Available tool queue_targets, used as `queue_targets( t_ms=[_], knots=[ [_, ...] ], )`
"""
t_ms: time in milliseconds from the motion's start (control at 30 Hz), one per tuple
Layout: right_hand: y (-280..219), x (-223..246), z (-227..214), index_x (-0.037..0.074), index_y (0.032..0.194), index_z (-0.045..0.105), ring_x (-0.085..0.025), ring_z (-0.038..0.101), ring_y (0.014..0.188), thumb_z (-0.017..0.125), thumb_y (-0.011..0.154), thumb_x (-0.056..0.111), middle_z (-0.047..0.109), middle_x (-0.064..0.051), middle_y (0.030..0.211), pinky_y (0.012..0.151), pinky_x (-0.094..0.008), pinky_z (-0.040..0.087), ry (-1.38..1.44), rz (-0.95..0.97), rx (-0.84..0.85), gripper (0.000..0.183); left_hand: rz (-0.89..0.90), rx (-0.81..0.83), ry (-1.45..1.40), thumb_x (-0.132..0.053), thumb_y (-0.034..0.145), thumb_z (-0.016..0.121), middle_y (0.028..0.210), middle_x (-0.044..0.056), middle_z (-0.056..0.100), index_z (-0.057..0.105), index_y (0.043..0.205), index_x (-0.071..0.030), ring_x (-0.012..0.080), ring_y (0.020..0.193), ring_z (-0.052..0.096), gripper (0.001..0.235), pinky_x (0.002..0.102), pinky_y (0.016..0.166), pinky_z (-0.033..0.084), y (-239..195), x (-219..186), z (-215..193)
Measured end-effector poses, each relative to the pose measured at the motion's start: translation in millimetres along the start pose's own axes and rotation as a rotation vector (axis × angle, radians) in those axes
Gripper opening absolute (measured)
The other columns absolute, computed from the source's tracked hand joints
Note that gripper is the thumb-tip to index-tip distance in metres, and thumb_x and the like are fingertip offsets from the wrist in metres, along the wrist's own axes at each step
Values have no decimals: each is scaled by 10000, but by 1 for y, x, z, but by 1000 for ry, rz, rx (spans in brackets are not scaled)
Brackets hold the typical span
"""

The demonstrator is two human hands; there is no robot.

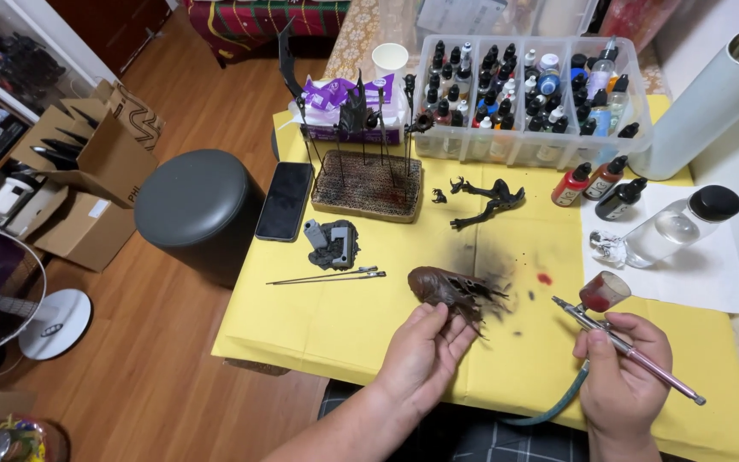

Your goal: Painting a model part using an airbrush at a workstation.

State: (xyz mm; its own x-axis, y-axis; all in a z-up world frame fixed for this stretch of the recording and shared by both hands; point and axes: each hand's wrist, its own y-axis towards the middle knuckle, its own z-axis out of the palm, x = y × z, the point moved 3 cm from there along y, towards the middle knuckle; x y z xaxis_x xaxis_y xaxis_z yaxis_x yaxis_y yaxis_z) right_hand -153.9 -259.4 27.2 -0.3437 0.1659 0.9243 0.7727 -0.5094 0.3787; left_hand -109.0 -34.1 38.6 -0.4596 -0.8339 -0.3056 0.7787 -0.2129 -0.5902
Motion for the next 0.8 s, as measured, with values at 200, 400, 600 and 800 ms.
queue_targets(
  t_ms=[200,400,600,800],
  knots=[
    [-2,-2,-3,-68,1266,468,-222,595,703,536,1063,-54,544,-200,800,777,-314,516,-15,-2,22,214,-84,-39,147,-125,1085,483,1033,188,687,565,1091,5,239,966,689,154,372,940,602,-18,-4,-1],
    [-1,-7,-5,-60,1261,467,-223,597,691,546,1052,-52,538,-197,832,750,-311,514,6,4,12,224,-278,50,477,-76,994,601,1114,150,756,674,1291,17,186,1080,719,319,303,962,577,-75,-13,-12],
    [-3,-4,-2,-61,1270,466,-234,600,714,552,1067,-49,536,-191,959,772,-323,518,-5,-18,10,221,-217,143,350,-52,977,629,1055,91,711,631,1281,23,129,959,683,312,287,974,592,-57,-3,-21],
    [-2,-7,-5,-47,1269,461,-230,596,712,543,1074,-41,534,-187,997,760,-323,517,-9,-31,0,212,-121,157,175,-47,1054,547,957,152,700,597,1029,-9,214,945,702,68,398,1017,607,-22,26,-21]
  ],
)
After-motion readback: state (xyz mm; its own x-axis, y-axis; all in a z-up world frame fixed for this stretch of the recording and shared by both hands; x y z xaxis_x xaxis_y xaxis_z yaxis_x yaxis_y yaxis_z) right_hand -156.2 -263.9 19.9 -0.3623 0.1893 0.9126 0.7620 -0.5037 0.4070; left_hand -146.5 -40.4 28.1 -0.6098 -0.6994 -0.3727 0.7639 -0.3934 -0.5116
